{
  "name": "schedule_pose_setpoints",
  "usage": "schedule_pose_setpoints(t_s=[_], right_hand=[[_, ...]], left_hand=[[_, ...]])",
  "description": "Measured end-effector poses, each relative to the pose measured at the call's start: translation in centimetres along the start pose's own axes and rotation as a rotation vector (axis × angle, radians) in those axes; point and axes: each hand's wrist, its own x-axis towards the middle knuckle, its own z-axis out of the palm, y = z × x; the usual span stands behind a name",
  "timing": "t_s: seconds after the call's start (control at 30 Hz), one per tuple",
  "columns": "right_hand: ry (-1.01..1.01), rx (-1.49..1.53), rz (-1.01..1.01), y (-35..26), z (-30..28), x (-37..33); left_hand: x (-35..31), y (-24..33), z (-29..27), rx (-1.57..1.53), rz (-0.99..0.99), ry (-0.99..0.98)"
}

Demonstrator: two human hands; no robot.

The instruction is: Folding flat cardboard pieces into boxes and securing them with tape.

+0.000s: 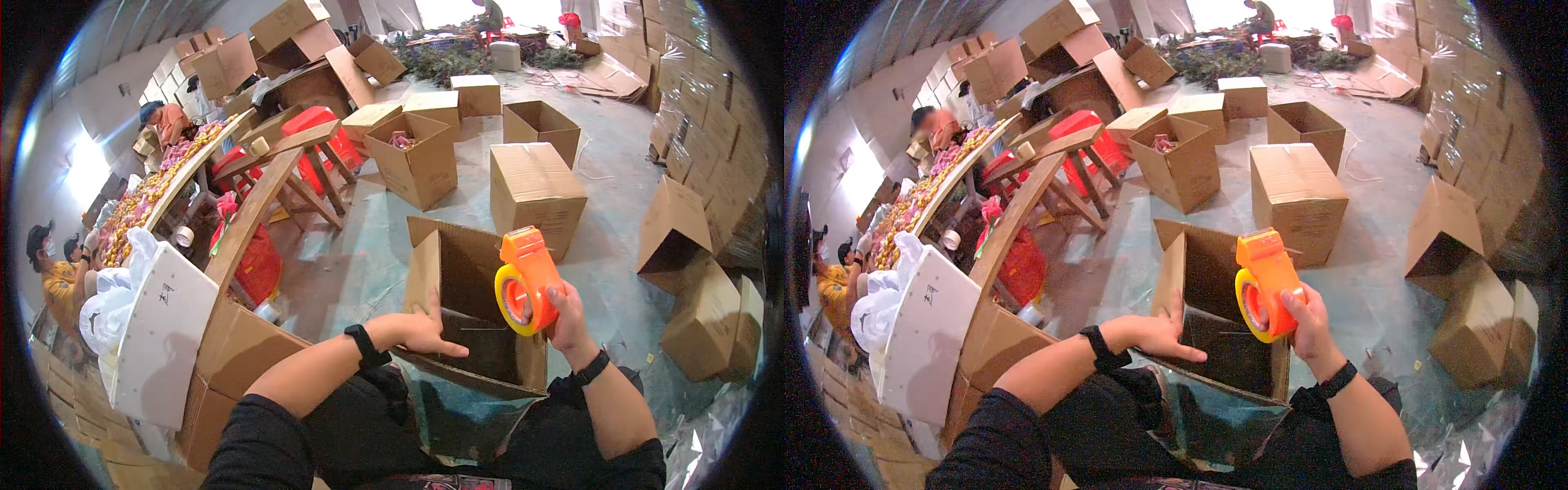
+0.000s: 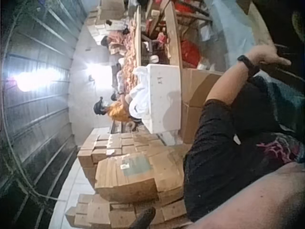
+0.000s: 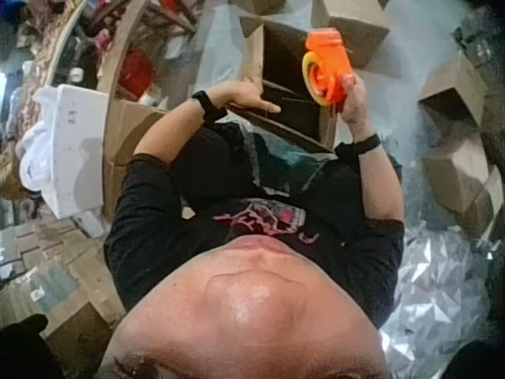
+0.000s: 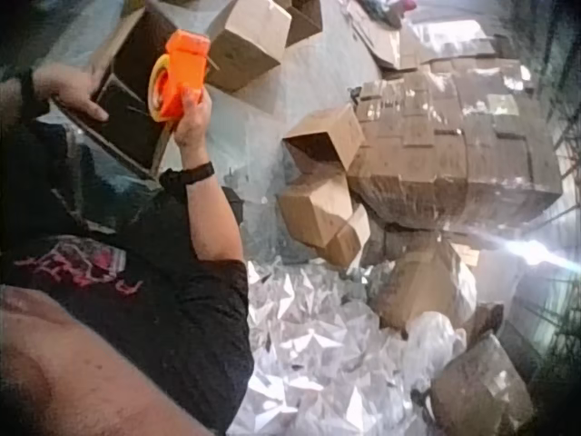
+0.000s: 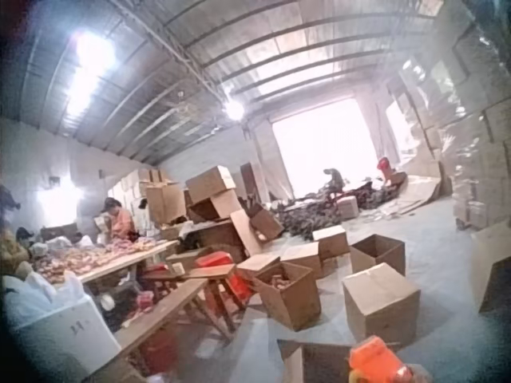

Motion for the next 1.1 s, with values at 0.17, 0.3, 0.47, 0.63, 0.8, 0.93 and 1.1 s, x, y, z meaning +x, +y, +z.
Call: schedule_pose_setpoints(t_s=[0.17, 0.3, 0.47, 0.63, 0.8, 0.93, 1.1], right_hand=[[-0.056, 0.1, 0.058, -0.4, -0.3, 0.8], [-0.122, 0.287, 0.197, -0.2, -1.2, 1.9], [-0.13, 0.484, 0.293, 0.7, -0.4, 2.7], [-0.172, 0.312, 0.357, 4.7, 0.6, 2.9], [-0.132, 0.076, 0.43, 6.8, 0.3, 2.7], [-0.059, 0.112, 0.358, 6.0, -0.9, 2.9], [-0.085, 0.18, 0.357, 6.3, -1.1, 2.9]], left_hand=[[-1.5, 0.6, 0.7, 0.129, 0.035, -0.228], [-2.0, 2.0, 0.8, 0.357, 0.1, -0.314], [-2.3, 2.4, 0.8, 0.354, 0.12, -0.307], [-1.9, 5.1, 2.8, 0.378, 0.276, -0.376], [1.1, 1.6, 3.2, 0.065, 0.435, -0.355], [1.7, 0.0, 0.4, -0.03, 0.458, -0.121], [2.2, 0.0, -0.2, -0.006, 0.486, -0.01]])
